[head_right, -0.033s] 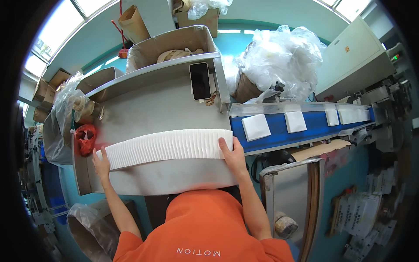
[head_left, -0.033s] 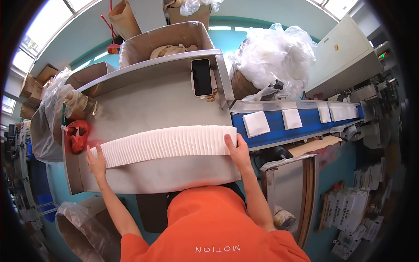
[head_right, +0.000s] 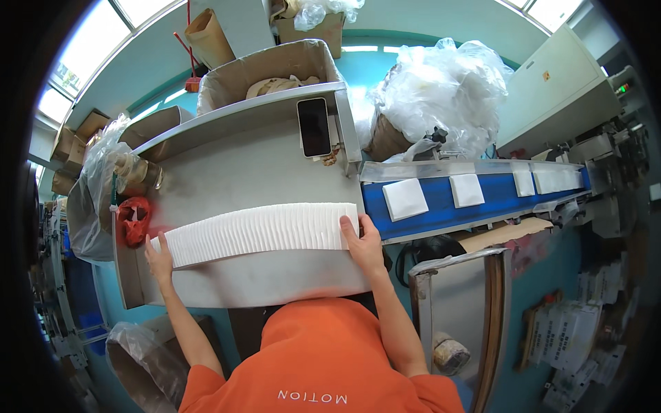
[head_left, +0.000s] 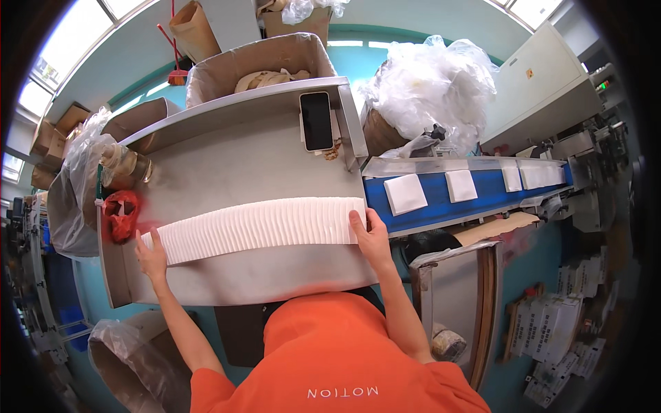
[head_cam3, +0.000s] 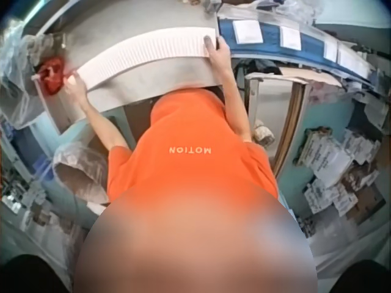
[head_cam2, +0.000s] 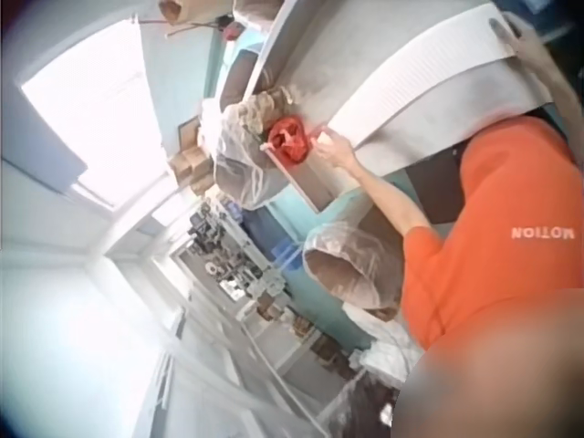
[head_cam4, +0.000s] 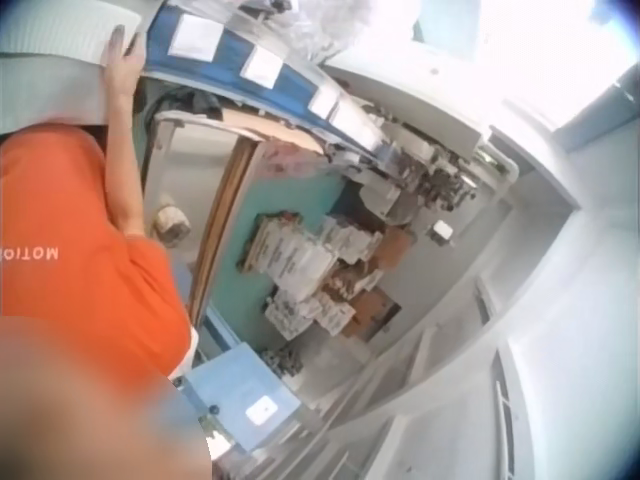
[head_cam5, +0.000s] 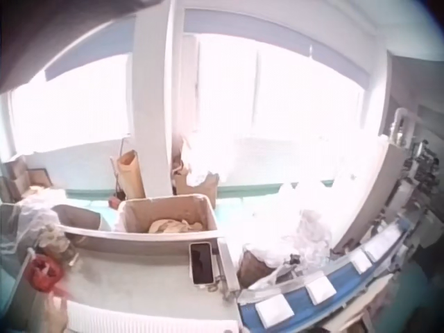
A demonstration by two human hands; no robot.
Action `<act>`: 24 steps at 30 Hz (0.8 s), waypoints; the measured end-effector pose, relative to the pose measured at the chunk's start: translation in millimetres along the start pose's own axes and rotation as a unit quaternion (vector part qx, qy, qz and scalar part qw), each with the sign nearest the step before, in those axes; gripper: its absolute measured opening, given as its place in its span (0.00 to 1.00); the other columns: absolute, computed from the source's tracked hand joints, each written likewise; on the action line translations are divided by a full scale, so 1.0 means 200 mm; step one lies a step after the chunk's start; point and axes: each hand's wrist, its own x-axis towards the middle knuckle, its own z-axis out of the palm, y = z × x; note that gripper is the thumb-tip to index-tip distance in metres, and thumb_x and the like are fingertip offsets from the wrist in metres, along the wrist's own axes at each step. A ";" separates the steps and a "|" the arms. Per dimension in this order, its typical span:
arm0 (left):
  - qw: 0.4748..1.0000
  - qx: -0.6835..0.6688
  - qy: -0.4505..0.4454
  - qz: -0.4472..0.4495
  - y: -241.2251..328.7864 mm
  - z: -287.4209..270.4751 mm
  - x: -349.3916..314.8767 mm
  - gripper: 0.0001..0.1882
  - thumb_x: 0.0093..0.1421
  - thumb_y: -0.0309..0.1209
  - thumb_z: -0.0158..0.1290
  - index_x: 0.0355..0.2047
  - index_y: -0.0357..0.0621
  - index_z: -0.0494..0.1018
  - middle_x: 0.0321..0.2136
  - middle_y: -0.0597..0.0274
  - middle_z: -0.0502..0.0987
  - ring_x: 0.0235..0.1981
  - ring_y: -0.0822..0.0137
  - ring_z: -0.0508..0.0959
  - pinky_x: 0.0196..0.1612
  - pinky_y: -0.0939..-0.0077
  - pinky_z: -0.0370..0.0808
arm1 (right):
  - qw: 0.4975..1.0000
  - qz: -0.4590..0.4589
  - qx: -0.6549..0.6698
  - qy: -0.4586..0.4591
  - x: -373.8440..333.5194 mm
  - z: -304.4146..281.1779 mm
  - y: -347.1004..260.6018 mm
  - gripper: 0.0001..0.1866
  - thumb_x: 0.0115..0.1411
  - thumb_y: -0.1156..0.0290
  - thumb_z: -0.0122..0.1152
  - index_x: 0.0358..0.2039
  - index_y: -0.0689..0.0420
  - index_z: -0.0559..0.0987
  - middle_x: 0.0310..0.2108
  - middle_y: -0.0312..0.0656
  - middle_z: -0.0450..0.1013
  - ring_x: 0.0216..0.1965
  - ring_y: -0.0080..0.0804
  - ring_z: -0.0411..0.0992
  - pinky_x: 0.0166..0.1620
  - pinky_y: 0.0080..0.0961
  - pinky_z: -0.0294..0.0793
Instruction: Sorting and counting pleated paper filters on a conveyor belt and workbench in a factory setting.
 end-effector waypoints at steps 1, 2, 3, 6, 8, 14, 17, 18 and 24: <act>1.000 -0.002 -0.001 0.000 0.01 0.00 0.00 0.38 0.59 0.63 0.40 0.62 0.55 0.58 0.55 0.47 0.65 0.55 0.45 0.66 0.56 0.48 0.61 | 1.000 -0.001 -0.001 0.000 0.01 0.00 0.02 0.20 0.65 0.57 0.52 0.45 0.62 0.74 0.38 0.36 0.74 0.39 0.23 0.72 0.42 0.19 0.71; 1.000 -0.002 0.003 0.001 0.02 0.00 0.00 0.37 0.59 0.62 0.40 0.62 0.54 0.58 0.55 0.47 0.66 0.55 0.45 0.66 0.55 0.49 0.62 | 0.986 0.075 0.148 0.004 0.01 0.00 0.06 0.20 0.63 0.57 0.55 0.45 0.62 0.74 0.36 0.36 0.74 0.37 0.20 0.71 0.40 0.18 0.70; 1.000 -0.003 0.007 0.003 0.03 0.00 -0.01 0.37 0.59 0.62 0.41 0.61 0.54 0.58 0.54 0.47 0.66 0.55 0.45 0.67 0.55 0.50 0.62 | 0.944 0.149 0.293 0.007 0.01 -0.01 0.08 0.21 0.62 0.57 0.58 0.44 0.62 0.75 0.35 0.37 0.75 0.34 0.18 0.69 0.37 0.17 0.69; 1.000 -0.005 0.013 0.008 0.00 -0.01 -0.01 0.36 0.59 0.61 0.41 0.61 0.53 0.59 0.54 0.47 0.66 0.55 0.45 0.66 0.55 0.49 0.62 | 0.961 0.208 0.176 -0.056 -0.05 -0.12 0.13 0.17 0.63 0.64 0.56 0.46 0.63 0.74 0.39 0.39 0.74 0.36 0.25 0.73 0.37 0.19 0.73; 1.000 -0.013 0.015 0.021 0.02 0.00 -0.01 0.36 0.59 0.61 0.41 0.61 0.53 0.59 0.54 0.47 0.66 0.55 0.45 0.66 0.55 0.49 0.62 | 0.934 0.179 0.303 0.066 -0.05 -0.12 0.14 0.19 0.63 0.62 0.55 0.47 0.65 0.72 0.37 0.41 0.74 0.36 0.27 0.74 0.38 0.20 0.76; 0.999 -0.025 0.008 0.039 0.04 0.01 0.00 0.35 0.60 0.60 0.42 0.60 0.53 0.60 0.54 0.46 0.66 0.55 0.45 0.66 0.55 0.51 0.63 | 1.000 0.000 0.012 0.023 -0.02 0.04 0.00 0.24 0.63 0.52 0.53 0.43 0.64 0.74 0.32 0.35 0.73 0.33 0.18 0.68 0.37 0.17 0.68; 0.999 -0.020 0.000 0.027 0.05 -0.01 -0.01 0.35 0.60 0.60 0.42 0.60 0.52 0.60 0.54 0.46 0.66 0.55 0.45 0.66 0.55 0.52 0.63 | 0.969 0.108 0.221 0.009 -0.01 0.05 0.07 0.21 0.64 0.54 0.53 0.43 0.62 0.75 0.32 0.35 0.73 0.32 0.20 0.69 0.37 0.19 0.69; 0.999 -0.013 0.004 0.029 0.05 -0.01 -0.01 0.35 0.60 0.60 0.42 0.60 0.52 0.60 0.54 0.46 0.66 0.55 0.45 0.66 0.55 0.52 0.63 | 0.927 0.178 0.329 -0.021 -0.02 0.01 0.10 0.18 0.64 0.56 0.54 0.44 0.59 0.75 0.33 0.35 0.74 0.34 0.22 0.71 0.37 0.20 0.70; 0.998 -0.019 0.012 0.052 0.07 0.00 -0.02 0.35 0.60 0.59 0.43 0.60 0.50 0.60 0.55 0.47 0.66 0.56 0.46 0.66 0.55 0.52 0.63 | 0.962 0.180 0.195 -0.067 -0.07 -0.17 0.12 0.16 0.62 0.59 0.56 0.44 0.56 0.76 0.32 0.32 0.74 0.32 0.18 0.70 0.33 0.18 0.68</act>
